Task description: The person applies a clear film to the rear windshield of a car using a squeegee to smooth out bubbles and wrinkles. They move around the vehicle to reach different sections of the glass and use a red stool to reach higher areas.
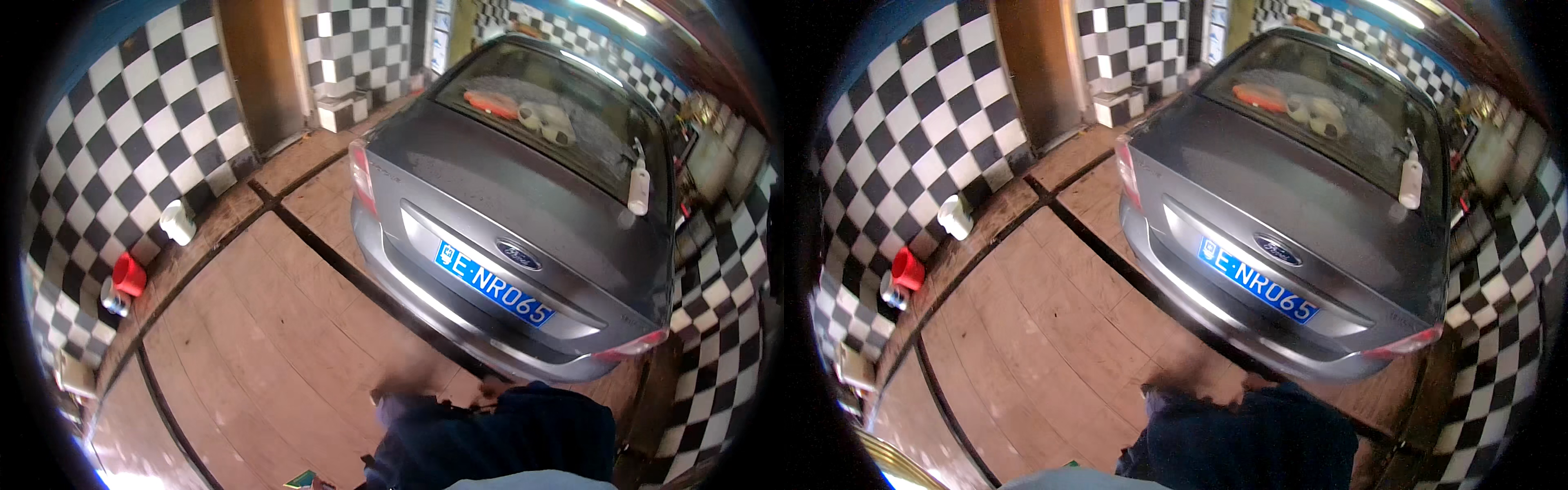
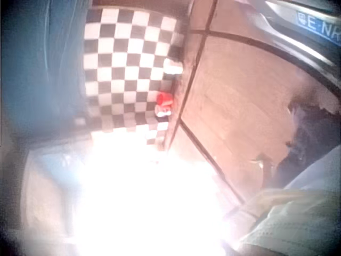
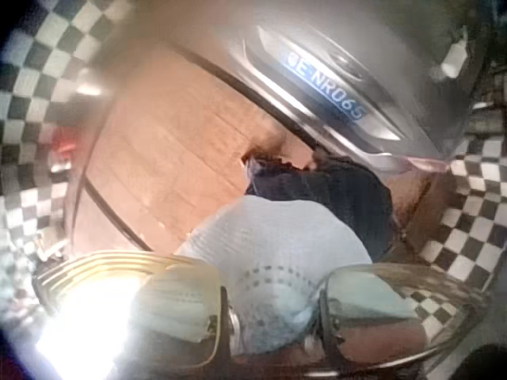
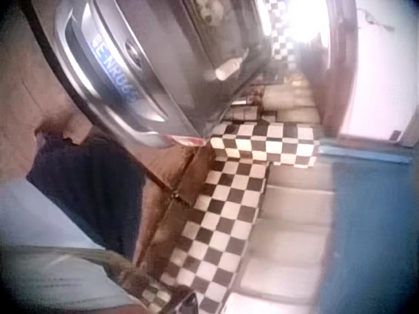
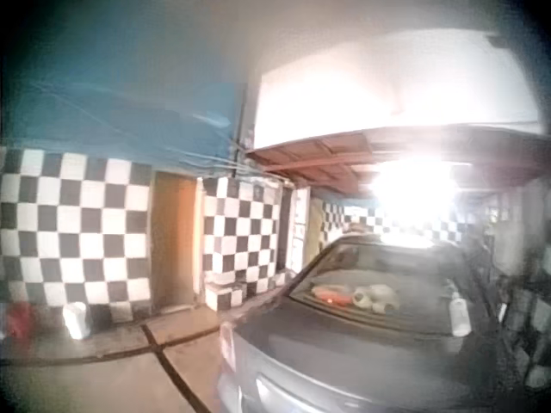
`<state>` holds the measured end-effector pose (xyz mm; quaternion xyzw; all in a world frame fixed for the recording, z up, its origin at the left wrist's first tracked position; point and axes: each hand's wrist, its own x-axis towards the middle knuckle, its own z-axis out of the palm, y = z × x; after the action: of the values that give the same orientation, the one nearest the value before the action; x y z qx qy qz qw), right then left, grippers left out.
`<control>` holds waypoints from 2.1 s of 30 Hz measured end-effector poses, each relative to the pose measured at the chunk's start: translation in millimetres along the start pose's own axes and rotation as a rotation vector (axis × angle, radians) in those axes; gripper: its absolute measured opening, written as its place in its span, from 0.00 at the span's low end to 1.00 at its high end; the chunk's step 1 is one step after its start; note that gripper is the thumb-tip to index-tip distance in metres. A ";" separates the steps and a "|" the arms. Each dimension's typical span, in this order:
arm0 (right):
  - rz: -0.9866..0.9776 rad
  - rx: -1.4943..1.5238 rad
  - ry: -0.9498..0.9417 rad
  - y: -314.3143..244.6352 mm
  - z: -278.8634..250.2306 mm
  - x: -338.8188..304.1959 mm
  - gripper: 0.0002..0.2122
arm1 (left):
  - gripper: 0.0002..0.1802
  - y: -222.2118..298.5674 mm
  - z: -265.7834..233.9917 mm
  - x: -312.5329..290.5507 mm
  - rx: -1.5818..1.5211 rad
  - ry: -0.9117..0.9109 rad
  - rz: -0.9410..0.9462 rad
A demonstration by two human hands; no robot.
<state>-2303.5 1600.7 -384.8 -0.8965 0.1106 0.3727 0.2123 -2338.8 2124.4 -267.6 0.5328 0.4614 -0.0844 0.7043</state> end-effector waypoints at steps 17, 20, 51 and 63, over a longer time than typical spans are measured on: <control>-0.321 -0.257 0.375 -401.9 -176.5 261.9 0.05 | 0.08 416.2 70.7 377.9 0.373 -0.237 0.046; 0.004 -0.179 0.111 -378.0 -137.3 236.0 0.05 | 0.08 495.2 92.7 442.9 0.436 -0.281 0.074; -0.167 0.844 0.250 -742.3 -691.4 760.4 0.16 | 0.08 865.6 611.9 807.4 0.709 -0.420 -0.029; 0.667 1.630 0.224 -560.9 -738.0 857.3 0.06 | 0.09 1068.0 846.4 1035.9 0.634 -0.490 0.096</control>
<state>-1046.8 1721.1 -364.3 -0.4190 0.6172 0.1308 0.6529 -632.7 2255.7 -310.3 0.7088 0.2053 -0.3140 0.5975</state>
